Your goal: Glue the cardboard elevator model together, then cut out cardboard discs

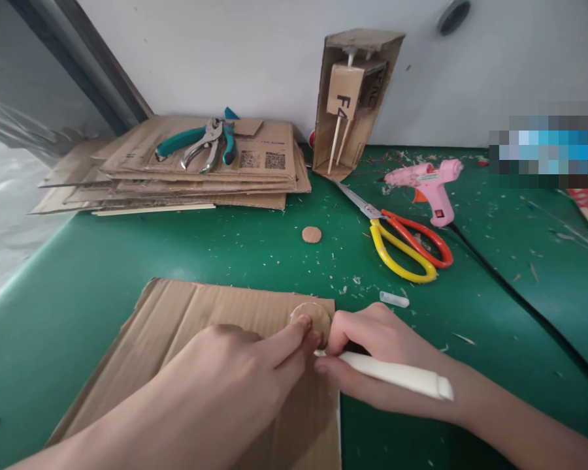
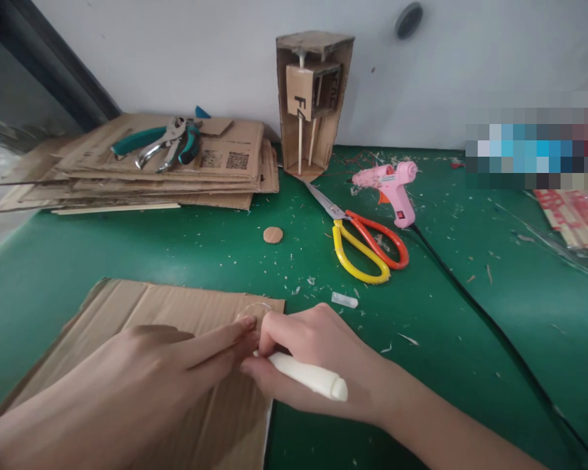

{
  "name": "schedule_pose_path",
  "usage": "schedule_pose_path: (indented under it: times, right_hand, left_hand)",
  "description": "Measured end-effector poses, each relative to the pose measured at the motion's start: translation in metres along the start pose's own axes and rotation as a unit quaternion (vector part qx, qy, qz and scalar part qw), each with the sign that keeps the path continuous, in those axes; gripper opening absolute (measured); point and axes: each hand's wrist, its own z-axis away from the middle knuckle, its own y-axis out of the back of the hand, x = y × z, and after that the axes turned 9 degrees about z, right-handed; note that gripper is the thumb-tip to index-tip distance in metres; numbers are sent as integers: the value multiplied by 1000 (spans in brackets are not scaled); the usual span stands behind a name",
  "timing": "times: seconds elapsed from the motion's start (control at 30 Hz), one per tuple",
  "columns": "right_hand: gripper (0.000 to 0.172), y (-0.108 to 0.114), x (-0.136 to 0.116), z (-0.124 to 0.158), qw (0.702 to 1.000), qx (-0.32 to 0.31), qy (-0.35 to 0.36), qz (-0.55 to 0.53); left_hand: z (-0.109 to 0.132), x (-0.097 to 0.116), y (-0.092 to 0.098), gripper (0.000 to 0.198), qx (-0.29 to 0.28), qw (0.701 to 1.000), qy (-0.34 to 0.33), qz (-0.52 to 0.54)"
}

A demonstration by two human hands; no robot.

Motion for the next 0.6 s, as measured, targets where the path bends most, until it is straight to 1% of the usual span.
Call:
schedule_pose_path:
  times: [0.1, 0.17, 0.23, 0.33, 0.5, 0.6]
  right_hand:
    - [20, -5, 3, 3, 997, 30, 55, 33]
    - [22, -8, 4, 4, 992, 46, 103, 64]
    - [24, -10, 4, 5, 984, 50, 144, 95]
    - [28, -10, 1, 6, 973, 52, 177, 137]
    - [33, -11, -4, 4, 952, 70, 212, 207]
    - [33, -14, -4, 2, 947, 81, 217, 221]
  left_hand:
    - [-4, -1, 4, 61, -59, 996, -49, -37]
    - [-5, -1, 5, 60, -72, 995, -53, -40]
    - [-4, -2, 4, 64, -83, 995, -47, -41]
    - [-2, -2, 2, 68, -86, 995, -46, -35]
    - [-2, -2, 2, 65, -91, 994, -44, -44]
    - [-1, 0, 0, 63, -66, 996, -46, -44]
